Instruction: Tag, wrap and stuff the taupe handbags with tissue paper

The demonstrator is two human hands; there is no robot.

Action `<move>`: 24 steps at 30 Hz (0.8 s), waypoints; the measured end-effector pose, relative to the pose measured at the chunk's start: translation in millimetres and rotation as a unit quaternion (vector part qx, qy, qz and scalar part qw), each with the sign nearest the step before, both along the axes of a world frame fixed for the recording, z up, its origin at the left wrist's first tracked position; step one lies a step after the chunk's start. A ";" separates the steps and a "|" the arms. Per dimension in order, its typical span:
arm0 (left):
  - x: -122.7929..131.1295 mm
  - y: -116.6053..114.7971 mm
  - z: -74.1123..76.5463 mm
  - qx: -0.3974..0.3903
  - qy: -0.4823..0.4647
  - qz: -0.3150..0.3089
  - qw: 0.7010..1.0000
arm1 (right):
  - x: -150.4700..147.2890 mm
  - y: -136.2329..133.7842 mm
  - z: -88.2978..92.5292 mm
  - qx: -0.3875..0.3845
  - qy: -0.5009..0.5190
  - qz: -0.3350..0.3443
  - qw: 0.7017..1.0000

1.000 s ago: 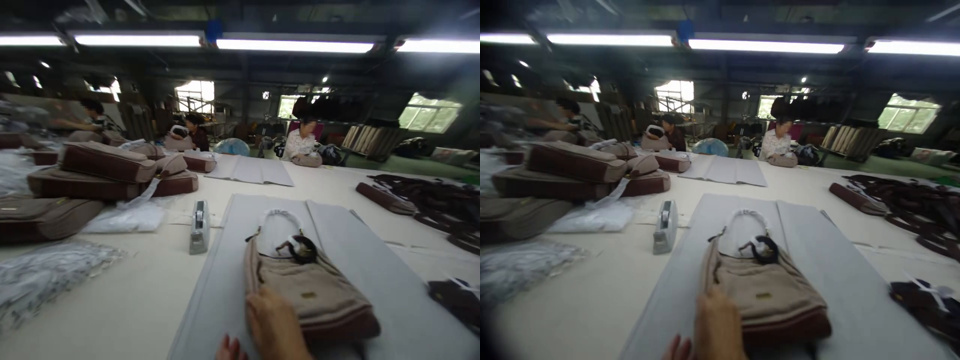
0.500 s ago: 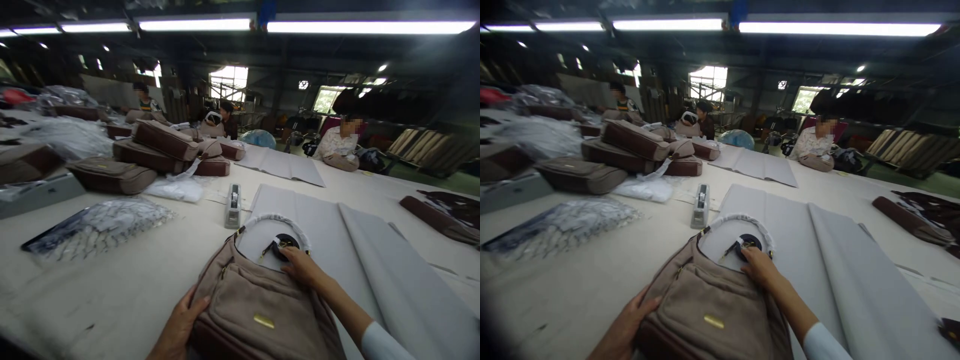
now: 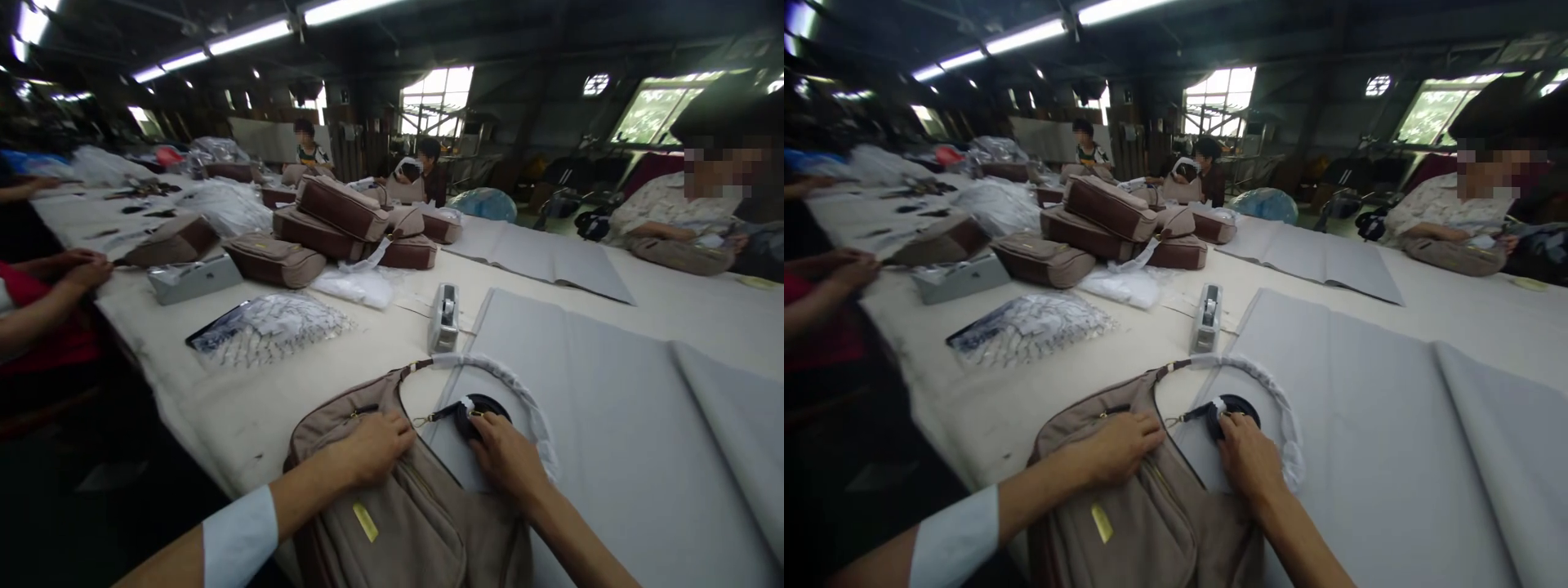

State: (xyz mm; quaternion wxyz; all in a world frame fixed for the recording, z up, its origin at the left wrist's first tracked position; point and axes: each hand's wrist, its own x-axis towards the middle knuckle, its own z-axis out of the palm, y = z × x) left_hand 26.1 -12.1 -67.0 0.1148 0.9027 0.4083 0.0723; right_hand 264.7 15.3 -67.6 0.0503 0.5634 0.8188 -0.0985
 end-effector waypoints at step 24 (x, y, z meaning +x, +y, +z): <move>-116.6 -32.6 12.6 0.247 -0.158 0.077 0.953 | -100.9 37.7 24.5 0.017 0.186 0.237 0.953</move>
